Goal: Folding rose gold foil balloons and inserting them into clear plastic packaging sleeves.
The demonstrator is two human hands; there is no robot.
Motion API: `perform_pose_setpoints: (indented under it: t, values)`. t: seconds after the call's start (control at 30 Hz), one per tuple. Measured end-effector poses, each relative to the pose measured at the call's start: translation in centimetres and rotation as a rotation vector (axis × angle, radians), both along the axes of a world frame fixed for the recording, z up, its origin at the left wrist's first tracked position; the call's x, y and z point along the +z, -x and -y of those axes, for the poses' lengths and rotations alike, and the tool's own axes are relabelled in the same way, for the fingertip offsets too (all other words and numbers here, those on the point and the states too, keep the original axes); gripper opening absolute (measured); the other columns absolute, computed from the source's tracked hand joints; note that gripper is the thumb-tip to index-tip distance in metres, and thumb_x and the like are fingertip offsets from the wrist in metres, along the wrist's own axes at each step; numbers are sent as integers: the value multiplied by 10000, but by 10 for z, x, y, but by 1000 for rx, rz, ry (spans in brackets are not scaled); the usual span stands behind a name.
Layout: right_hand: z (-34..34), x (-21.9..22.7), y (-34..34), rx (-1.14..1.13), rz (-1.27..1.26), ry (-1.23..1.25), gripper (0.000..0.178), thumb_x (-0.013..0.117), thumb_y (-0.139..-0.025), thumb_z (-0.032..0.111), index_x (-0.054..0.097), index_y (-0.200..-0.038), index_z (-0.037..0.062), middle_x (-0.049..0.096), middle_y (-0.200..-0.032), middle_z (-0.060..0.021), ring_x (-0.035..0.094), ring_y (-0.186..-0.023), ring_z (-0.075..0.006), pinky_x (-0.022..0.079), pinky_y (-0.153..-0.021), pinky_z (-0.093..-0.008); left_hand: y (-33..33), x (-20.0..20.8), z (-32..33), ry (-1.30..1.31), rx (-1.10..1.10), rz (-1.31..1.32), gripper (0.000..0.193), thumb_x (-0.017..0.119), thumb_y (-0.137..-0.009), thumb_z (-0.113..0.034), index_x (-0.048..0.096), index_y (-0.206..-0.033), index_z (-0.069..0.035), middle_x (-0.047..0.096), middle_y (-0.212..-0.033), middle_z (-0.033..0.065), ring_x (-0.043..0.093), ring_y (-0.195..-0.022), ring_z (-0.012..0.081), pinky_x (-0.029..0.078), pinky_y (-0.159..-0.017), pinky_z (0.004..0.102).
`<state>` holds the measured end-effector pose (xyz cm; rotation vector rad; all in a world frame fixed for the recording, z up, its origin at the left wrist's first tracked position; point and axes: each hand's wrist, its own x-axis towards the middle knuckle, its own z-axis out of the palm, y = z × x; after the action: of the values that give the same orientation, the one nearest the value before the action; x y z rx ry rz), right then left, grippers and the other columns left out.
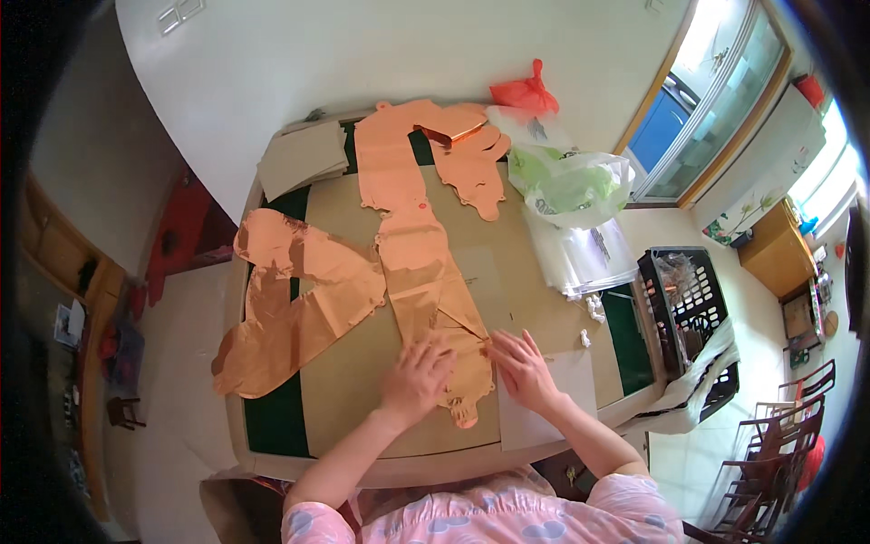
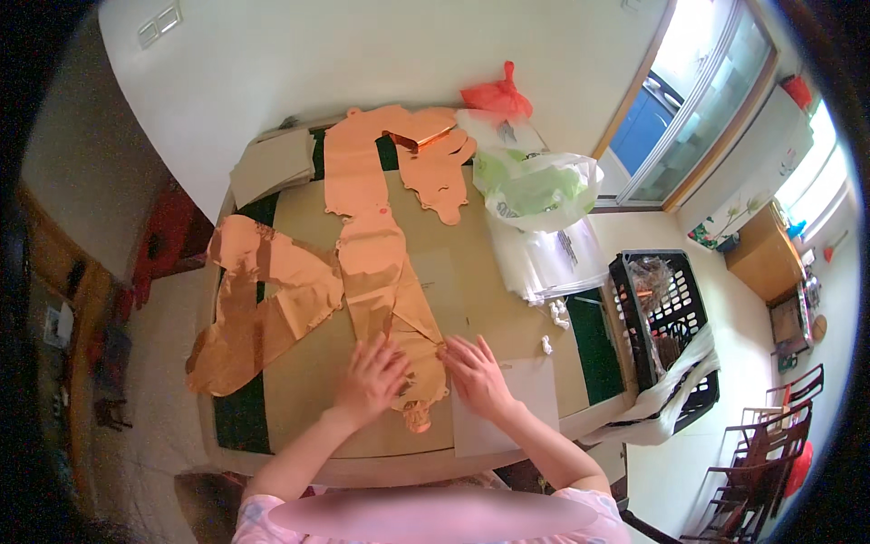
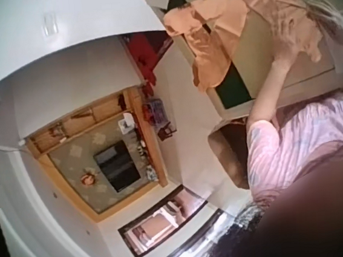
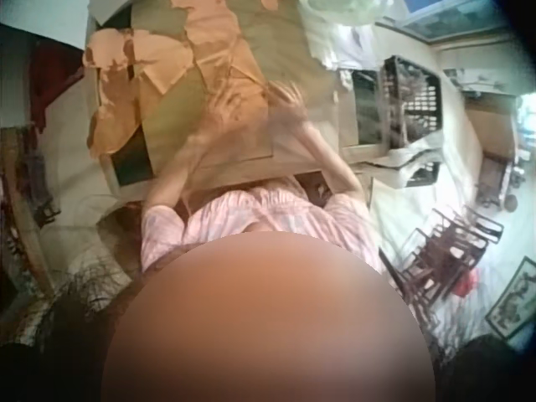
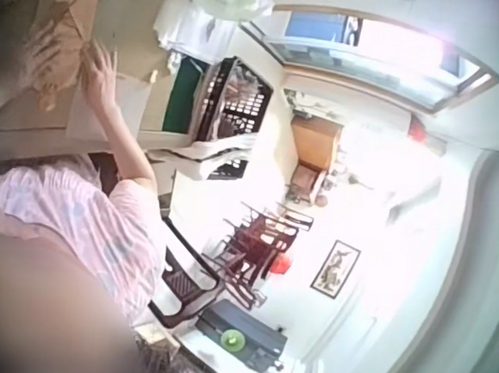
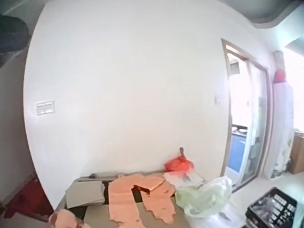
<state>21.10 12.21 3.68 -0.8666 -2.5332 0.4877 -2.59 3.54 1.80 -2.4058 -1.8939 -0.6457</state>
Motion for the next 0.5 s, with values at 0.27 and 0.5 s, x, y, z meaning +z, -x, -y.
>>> perform_pose_setpoints:
  t: [0.27, 0.5]
  values:
    - [-16, -15, 13, -113, -85, -29, 452, 566, -807, 29, 568, -1257, 75, 502, -1338, -152, 457, -1263, -324, 309, -1079, -526, -19, -14, 18, -5, -92, 81, 432, 655, -853, -273, 566, -1253, -134, 494, -1357, 109, 420, -1308, 288, 315, -1070, 539]
    - [-34, -19, 27, -111, -172, 30, 366, 577, -845, 63, 600, -1210, 66, 531, -1312, -165, 493, -1212, -338, 356, -1054, -502, 17, -11, -17, 41, 79, 500, 374, 531, -915, -184, 546, -1271, -70, 458, -1393, 165, 408, -1313, 338, 304, -1091, 513]
